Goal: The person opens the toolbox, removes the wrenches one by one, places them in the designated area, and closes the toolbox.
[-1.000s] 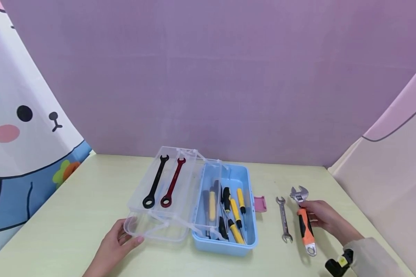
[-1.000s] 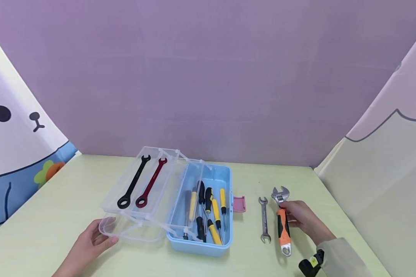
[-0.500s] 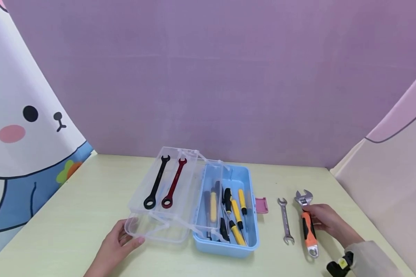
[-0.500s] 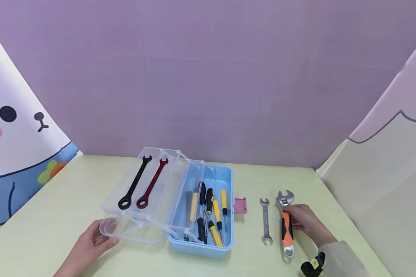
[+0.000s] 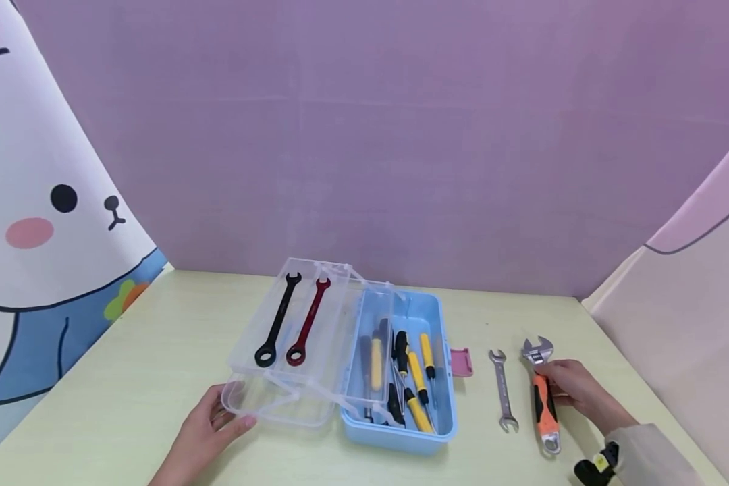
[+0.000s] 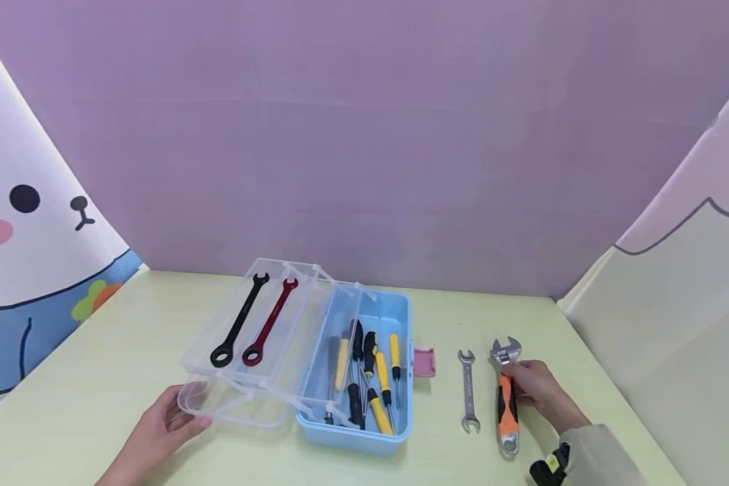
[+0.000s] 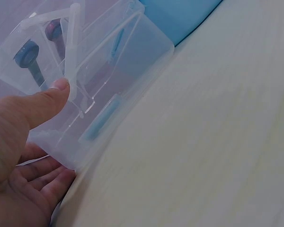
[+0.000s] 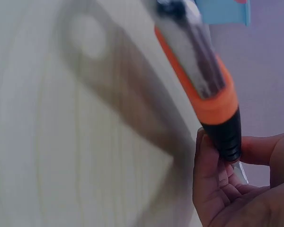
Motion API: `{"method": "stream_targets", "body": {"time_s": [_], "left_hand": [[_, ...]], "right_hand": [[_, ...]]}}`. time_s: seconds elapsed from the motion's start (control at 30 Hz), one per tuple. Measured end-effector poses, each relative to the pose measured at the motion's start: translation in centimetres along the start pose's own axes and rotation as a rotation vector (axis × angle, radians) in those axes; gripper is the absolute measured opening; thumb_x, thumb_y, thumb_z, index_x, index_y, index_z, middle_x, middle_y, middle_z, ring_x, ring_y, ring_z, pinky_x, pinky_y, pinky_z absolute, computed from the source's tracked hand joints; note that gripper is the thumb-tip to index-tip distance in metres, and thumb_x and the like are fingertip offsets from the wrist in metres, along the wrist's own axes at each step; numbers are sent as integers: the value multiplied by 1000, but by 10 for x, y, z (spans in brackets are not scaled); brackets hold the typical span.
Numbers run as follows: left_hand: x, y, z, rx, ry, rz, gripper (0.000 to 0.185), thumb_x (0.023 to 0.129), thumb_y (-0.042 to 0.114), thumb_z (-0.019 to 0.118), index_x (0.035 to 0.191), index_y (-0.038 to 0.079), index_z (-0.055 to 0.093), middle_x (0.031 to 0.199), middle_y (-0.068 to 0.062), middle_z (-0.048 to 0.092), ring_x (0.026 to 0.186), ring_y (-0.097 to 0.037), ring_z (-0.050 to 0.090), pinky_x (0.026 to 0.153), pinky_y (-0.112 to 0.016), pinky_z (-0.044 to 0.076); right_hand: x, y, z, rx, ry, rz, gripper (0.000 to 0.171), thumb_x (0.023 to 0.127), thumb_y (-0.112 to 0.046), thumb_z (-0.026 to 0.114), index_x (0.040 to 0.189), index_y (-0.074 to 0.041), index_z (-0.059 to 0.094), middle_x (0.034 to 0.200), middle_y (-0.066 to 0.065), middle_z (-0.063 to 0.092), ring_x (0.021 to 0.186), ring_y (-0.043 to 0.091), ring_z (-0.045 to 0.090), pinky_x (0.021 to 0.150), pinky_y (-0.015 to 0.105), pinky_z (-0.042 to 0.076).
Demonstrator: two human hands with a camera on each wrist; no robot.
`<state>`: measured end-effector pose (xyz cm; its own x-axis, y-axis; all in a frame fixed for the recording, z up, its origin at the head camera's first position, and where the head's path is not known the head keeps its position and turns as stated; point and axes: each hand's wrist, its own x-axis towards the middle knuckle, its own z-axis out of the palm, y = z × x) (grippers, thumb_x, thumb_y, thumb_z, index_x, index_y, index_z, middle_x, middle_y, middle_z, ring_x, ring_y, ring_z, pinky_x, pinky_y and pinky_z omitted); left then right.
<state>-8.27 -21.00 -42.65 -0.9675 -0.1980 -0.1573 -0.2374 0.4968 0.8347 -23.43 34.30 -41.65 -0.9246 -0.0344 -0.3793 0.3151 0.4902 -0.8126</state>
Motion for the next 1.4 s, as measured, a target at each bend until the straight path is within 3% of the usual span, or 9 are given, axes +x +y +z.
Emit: {"method": "stream_targets", "body": {"time_s": [0.27, 0.53, 0.83, 1.17, 1.4], "left_hand": [[0, -1, 0, -12, 0, 13, 69, 84, 29, 73, 133, -3, 37, 137, -34, 44, 126, -43, 49, 95, -36, 53], [1, -2, 0, -35, -4, 21, 68, 85, 27, 73, 132, -4, 37, 138, -35, 42, 125, -44, 49, 92, -34, 55], [-1, -2, 1, -44, 5, 47, 65, 85, 26, 73, 130, -4, 38, 136, -34, 45, 124, -44, 50, 92, -34, 55], [-1, 1, 0, -51, 5, 62, 63, 86, 23, 72, 131, -5, 38, 136, -34, 44, 125, -44, 49, 93, -34, 55], [-2, -1, 1, -61, 8, 76, 60, 86, 17, 71, 130, -6, 38, 135, -35, 45, 123, -44, 51, 91, -34, 56]], "right_hand": [[4, 6, -2, -26, 18, 21, 37, 95, -19, 50, 107, 16, 51, 73, -1, 58, 64, 11, 55, 58, 27, 55], [9, 6, -4, -66, 25, 15, 35, 95, -20, 51, 107, 13, 54, 72, -3, 58, 63, 11, 55, 57, 27, 54], [9, 5, -3, -92, 41, 9, 26, 94, -18, 52, 96, 8, 58, 69, -3, 58, 60, 11, 56, 55, 27, 54], [9, 5, -1, -136, 80, -5, 33, 92, -18, 55, 100, 15, 57, 70, 0, 61, 60, 10, 58, 55, 28, 56], [5, 3, -2, -183, 108, 31, 24, 89, -19, 58, 81, 4, 58, 59, -2, 53, 53, 9, 55, 50, 26, 53]]}}
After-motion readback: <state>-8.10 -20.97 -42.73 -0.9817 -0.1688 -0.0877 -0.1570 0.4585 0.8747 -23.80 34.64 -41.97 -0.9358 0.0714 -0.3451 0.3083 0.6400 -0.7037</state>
